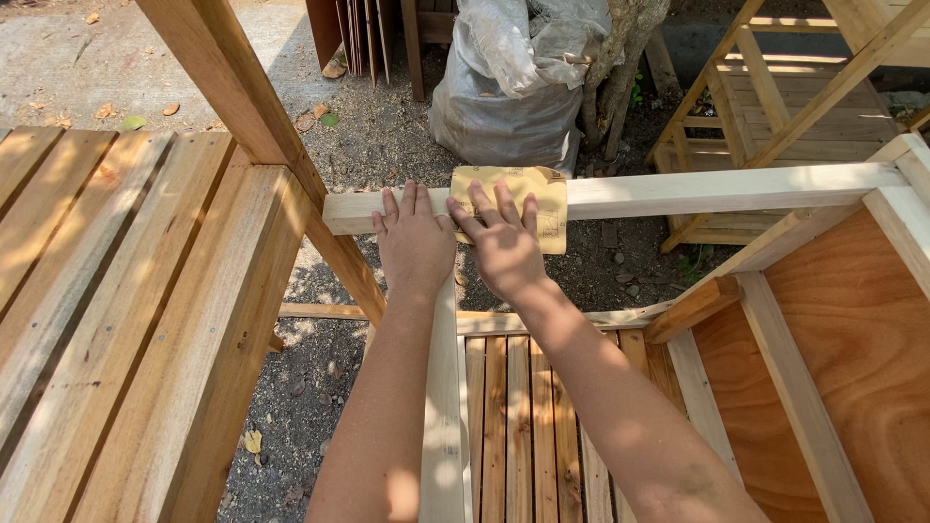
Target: The person sands a light-colored wooden frame using a sanding block, moving it back and forth along the top rail and then along the vertical post. The hands remain in view throughout, and the work is performed outdoors on a wooden structure.
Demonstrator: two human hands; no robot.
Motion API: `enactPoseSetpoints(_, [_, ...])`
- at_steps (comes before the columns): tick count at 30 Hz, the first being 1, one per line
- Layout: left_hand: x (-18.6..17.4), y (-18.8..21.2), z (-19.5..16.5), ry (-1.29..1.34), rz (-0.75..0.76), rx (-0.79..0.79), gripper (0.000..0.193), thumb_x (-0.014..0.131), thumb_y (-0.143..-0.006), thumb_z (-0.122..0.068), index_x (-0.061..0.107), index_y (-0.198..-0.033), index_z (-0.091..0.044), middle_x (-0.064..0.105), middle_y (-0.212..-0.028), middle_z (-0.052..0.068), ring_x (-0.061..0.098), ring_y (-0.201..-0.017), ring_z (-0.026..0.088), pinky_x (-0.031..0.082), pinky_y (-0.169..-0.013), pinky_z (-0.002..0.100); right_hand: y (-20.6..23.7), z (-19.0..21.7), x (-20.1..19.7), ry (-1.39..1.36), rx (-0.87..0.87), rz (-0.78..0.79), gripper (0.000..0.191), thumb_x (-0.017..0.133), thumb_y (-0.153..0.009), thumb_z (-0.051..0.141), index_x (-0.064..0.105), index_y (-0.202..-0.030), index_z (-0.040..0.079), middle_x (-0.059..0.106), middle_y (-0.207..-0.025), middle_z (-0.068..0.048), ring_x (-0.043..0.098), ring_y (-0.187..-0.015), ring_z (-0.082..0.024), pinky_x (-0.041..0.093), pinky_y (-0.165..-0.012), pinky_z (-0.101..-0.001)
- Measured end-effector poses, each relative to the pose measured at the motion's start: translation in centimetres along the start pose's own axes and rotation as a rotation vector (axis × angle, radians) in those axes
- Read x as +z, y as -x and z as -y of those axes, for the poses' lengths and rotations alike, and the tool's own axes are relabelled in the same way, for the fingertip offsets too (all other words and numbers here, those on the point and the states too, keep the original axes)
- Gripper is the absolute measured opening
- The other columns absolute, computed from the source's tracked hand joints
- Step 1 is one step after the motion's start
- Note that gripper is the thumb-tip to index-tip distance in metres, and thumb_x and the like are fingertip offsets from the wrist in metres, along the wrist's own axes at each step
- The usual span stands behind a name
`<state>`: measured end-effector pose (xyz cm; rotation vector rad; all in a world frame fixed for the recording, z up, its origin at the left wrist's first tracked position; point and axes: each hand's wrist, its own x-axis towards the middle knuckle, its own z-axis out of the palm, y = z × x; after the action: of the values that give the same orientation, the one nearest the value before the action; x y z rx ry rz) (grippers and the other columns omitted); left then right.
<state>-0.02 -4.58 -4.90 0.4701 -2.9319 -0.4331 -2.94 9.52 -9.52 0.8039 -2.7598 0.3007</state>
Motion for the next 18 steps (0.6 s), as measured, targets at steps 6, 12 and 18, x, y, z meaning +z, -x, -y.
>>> enactPoseSetpoints(6, [0.1,-0.2,0.1,-0.009,0.000,0.005,0.061,0.036,-0.099,-0.029,0.034,-0.156,-0.007,0.027,-0.166,0.008,0.015,-0.155,0.031,0.011,-0.126,0.050,0.0,-7.6,-3.8,0.202,0.033,0.251,0.092,0.057,-0.085,-0.008,0.028,-0.160,0.038,0.022,-0.167,-0.008,0.024,-0.150,-0.040,0.020,-0.118,-0.0582])
enactPoseSetpoints(12, [0.1,-0.1,-0.2,-0.064,0.024,-0.014,0.062,0.037,-0.099,-0.028,0.034,-0.157,-0.007,0.026,-0.167,0.009,0.016,-0.155,0.033,0.012,-0.126,0.050,5.3,-21.1,-7.8,0.212,0.487,0.107,0.081,0.056,-0.095,-0.001,0.035,-0.160,0.041,0.022,-0.170,-0.018,0.019,-0.153,-0.052,0.015,-0.120,-0.0711])
enactPoseSetpoints(18, [0.0,0.0,-0.3,-0.047,0.008,-0.005,0.061,0.038,-0.098,-0.029,0.036,-0.156,-0.009,0.028,-0.166,0.007,0.016,-0.155,0.032,0.011,-0.126,0.050,-0.2,-10.3,-4.2,0.174,0.488,0.309,0.082,0.058,-0.094,0.001,0.031,-0.162,0.040,0.022,-0.169,-0.013,0.018,-0.156,-0.040,0.012,-0.121,-0.0728])
